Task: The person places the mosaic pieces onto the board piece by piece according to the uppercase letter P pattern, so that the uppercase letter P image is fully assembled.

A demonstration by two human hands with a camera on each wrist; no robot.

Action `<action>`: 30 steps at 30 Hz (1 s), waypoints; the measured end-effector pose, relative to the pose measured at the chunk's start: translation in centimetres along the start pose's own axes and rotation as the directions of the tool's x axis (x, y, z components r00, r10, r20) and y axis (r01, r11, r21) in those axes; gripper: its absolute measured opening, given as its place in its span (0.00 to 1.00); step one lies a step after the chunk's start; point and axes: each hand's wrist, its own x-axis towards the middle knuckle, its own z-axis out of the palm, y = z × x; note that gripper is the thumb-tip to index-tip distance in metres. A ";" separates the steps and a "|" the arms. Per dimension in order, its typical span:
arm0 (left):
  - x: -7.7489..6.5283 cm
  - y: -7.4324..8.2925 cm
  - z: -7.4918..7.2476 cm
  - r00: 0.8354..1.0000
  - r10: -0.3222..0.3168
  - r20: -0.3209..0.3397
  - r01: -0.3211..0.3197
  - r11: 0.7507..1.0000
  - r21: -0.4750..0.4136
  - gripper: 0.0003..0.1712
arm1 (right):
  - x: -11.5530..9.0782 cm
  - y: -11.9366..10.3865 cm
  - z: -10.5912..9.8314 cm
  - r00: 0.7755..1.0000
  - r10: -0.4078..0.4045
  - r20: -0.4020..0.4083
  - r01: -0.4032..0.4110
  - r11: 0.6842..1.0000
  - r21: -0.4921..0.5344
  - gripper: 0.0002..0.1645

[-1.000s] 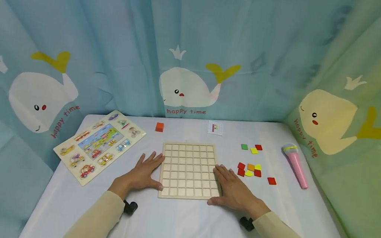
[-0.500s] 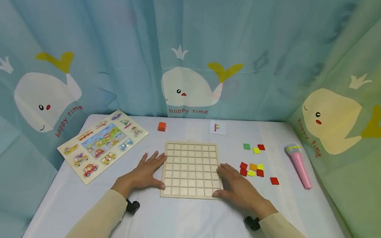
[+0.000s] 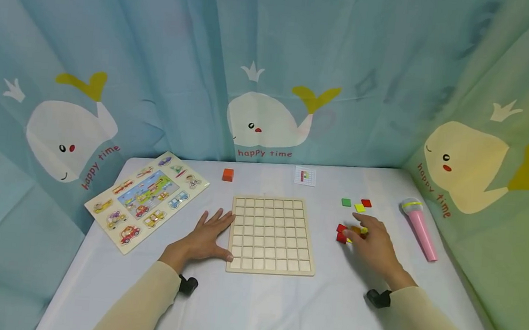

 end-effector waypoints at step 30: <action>0.2 -0.2 0.2 1.000 -0.010 -0.008 0.010 1.000 0.017 0.71 | -0.7 2.6 0.3 0.998 0.030 0.063 -0.028 0.999 -0.033 0.25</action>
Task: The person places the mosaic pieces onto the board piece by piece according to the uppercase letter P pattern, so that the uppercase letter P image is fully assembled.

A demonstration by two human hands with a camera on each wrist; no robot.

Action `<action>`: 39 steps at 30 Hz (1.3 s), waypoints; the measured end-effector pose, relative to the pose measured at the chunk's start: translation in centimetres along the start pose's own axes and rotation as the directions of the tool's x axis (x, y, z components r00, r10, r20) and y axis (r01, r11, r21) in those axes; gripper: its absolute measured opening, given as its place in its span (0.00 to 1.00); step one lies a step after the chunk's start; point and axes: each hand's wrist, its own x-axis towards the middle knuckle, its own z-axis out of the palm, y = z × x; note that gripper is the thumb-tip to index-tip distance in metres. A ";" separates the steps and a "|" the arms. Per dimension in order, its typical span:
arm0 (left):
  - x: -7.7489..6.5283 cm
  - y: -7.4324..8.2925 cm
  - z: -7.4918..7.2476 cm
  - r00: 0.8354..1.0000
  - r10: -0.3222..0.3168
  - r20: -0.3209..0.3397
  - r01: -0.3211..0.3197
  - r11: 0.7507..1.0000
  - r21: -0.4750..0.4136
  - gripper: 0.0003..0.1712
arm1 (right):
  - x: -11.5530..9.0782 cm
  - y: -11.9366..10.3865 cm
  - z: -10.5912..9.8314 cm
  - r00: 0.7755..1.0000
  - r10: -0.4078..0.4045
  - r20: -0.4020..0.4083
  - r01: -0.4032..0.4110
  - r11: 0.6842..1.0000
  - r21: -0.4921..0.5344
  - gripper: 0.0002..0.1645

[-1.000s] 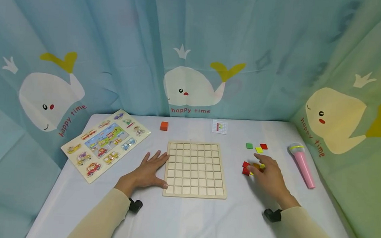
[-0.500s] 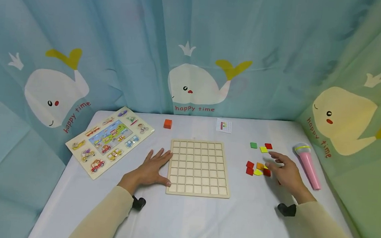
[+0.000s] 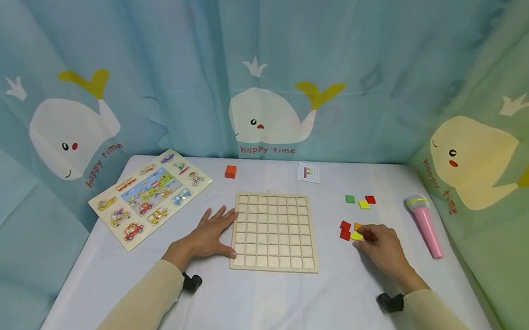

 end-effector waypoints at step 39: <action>0.1 -0.1 0.2 1.000 -0.010 -0.008 0.010 1.000 0.008 0.70 | -0.2 -0.9 1.2 0.999 -0.037 0.014 0.037 0.999 0.009 0.20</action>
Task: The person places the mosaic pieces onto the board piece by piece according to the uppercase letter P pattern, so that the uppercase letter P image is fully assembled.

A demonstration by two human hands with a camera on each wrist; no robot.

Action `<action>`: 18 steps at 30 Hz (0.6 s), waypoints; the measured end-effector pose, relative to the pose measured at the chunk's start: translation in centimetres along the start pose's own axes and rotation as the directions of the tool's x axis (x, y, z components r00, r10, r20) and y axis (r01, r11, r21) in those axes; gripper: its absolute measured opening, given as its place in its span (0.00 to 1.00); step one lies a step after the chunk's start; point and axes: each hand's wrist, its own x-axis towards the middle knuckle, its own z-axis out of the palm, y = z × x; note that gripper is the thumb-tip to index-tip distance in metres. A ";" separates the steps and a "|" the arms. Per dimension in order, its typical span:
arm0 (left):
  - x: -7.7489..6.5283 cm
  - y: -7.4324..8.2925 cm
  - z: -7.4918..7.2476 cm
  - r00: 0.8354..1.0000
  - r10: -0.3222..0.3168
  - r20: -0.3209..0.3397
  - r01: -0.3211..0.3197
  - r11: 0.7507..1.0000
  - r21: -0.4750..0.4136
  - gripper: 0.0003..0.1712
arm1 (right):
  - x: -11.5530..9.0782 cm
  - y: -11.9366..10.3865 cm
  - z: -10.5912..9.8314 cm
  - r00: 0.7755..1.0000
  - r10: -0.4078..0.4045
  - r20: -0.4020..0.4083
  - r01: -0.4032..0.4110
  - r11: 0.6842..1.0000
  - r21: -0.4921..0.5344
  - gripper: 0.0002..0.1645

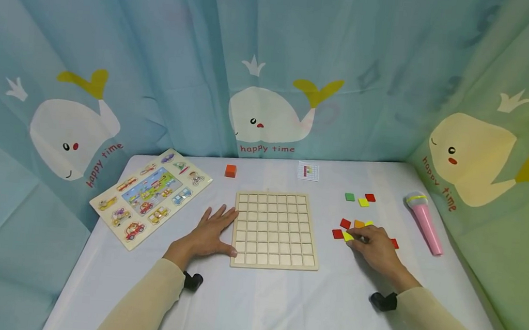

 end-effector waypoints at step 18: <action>-0.1 0.2 -0.1 1.000 0.003 0.000 -0.003 1.000 0.001 0.70 | 0.0 -0.5 0.0 0.997 0.005 -0.073 0.002 0.996 0.087 0.20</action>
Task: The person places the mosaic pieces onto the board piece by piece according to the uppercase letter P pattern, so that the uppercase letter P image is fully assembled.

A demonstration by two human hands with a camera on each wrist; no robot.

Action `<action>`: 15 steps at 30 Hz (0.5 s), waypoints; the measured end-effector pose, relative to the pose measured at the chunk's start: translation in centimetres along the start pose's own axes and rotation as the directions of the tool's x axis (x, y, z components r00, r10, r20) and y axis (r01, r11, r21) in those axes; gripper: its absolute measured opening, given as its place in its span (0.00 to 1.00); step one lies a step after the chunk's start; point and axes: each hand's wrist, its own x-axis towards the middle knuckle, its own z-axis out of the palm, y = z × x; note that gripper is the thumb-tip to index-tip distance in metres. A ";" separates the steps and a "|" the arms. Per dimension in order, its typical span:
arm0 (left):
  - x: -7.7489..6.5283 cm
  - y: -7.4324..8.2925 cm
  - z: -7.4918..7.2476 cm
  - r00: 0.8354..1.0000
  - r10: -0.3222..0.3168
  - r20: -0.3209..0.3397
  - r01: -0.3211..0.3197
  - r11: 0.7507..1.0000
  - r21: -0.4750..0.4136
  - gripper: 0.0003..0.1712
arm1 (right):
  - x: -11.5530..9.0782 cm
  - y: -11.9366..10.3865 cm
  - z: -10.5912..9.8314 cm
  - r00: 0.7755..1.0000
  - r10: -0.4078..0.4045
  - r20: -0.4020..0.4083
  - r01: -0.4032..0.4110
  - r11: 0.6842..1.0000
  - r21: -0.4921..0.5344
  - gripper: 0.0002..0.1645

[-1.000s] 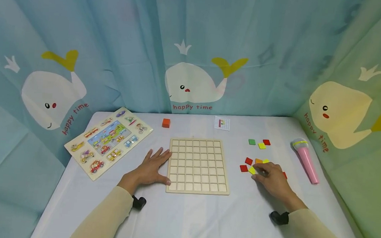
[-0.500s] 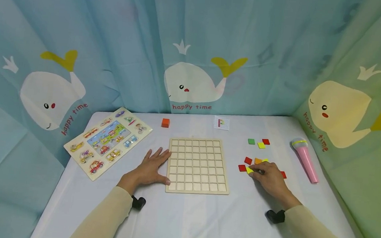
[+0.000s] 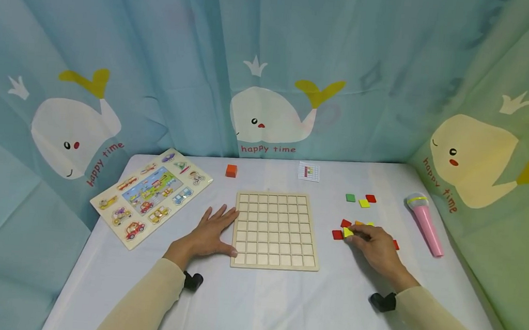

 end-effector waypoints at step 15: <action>-0.1 0.0 0.0 1.000 0.013 -0.012 -0.013 1.000 -0.002 0.70 | 1.4 -2.2 -0.1 0.994 0.022 -0.111 -0.015 0.998 0.059 0.21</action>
